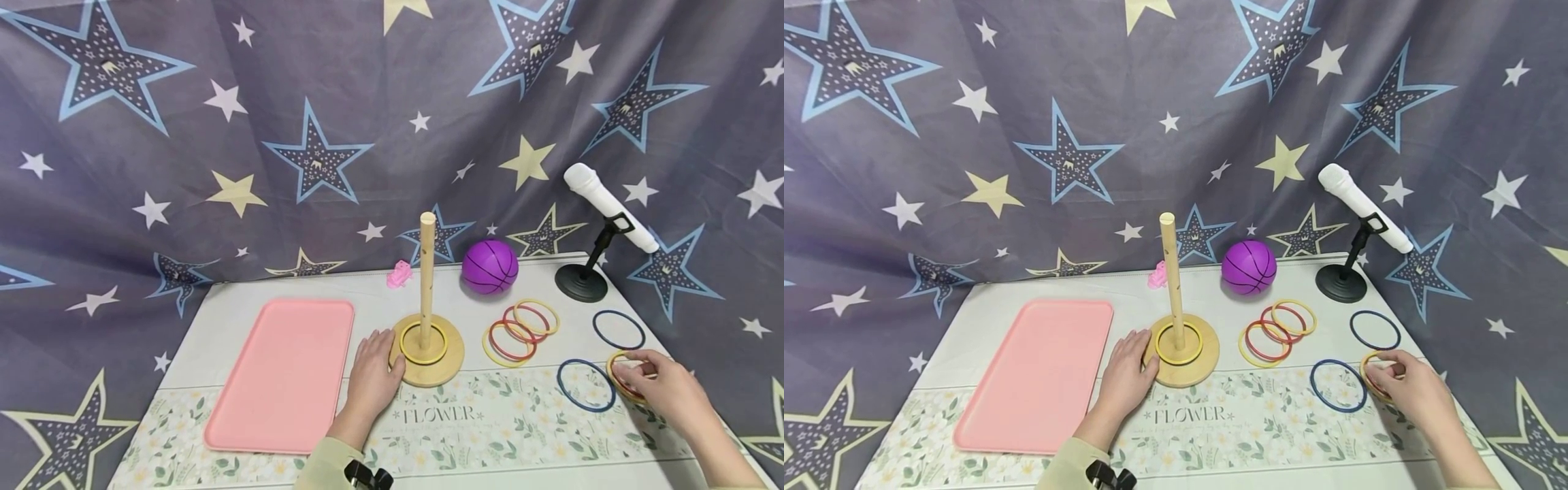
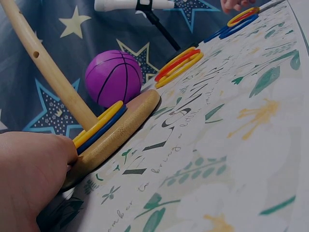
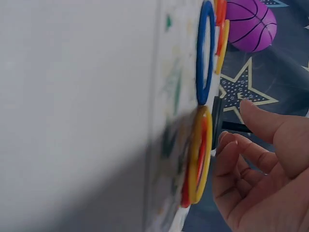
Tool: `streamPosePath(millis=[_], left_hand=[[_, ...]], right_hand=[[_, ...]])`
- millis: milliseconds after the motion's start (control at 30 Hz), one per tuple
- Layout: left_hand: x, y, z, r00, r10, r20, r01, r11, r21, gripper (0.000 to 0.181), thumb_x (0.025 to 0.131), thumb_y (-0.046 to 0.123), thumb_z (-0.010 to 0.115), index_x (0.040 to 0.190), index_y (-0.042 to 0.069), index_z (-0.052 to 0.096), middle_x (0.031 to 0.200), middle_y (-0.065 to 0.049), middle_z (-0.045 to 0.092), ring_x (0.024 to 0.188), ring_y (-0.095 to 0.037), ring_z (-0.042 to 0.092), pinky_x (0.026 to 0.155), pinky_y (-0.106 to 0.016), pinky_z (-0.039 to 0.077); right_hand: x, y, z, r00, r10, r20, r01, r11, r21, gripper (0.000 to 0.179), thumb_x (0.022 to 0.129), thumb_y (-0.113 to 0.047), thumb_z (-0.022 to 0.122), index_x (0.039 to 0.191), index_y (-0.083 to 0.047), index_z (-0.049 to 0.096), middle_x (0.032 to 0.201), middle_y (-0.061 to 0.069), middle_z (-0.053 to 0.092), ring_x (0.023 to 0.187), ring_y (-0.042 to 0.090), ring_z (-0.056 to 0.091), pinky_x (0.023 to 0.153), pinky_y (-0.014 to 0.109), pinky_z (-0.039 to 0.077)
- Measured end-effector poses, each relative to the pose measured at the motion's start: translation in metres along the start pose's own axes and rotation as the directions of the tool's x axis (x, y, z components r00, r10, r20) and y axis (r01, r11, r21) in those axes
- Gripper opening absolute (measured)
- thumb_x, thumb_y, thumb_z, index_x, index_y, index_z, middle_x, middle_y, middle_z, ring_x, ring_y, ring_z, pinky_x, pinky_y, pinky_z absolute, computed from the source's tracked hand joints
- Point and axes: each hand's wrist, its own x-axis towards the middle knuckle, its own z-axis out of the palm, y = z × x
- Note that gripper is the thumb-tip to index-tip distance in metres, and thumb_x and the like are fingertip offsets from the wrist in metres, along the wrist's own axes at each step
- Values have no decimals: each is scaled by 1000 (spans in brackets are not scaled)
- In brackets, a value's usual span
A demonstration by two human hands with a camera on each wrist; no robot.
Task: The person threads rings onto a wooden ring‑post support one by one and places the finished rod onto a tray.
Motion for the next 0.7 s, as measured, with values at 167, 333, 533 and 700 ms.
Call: streamPosePath(millis=[167, 333, 533, 700], left_hand=[[1, -1, 0, 1000, 4, -5, -4, 1000, 4, 59, 106, 24, 67, 157, -3, 56, 161, -21, 57, 159, -41, 41, 135, -57, 21], [1, -1, 1, 1000, 13, -12, -13, 1000, 0, 59, 106, 24, 67, 157, -3, 57, 160, -21, 57, 159, -41, 41, 135, -58, 22], [0, -1, 0, 1000, 16, -13, -16, 1000, -3, 58, 106, 23, 67, 156, -4, 57, 160, -22, 58, 158, -42, 41, 135, -58, 22], [0, -1, 0, 1000, 12, -9, -12, 1000, -6, 58, 105, 23, 67, 156, -4, 57, 160, -22, 58, 158, -42, 41, 135, -58, 22]], right_hand=[[1, 6, 5, 999, 25, 38, -24, 1000, -11, 70, 109, -49, 68, 141, 12, 59, 100, 16, 75, 95, 42, 70, 107, 73, 46], [2, 5, 7, 997, 44, 70, -42, 999, -27, 74, 106, -54, 71, 142, 10, 61, 99, 9, 76, 84, 20, 67, 67, 39, 52], [1, 3, 9, 999, 1, 50, 0, 1000, -26, 63, 104, -44, 77, 135, 9, 65, 91, 1, 73, 77, 17, 61, 65, 36, 47], [1, -1, 11, 997, 1, 75, -1, 1000, -4, 58, 101, -39, 82, 132, 7, 66, 90, 0, 69, 76, 18, 57, 66, 36, 44]])
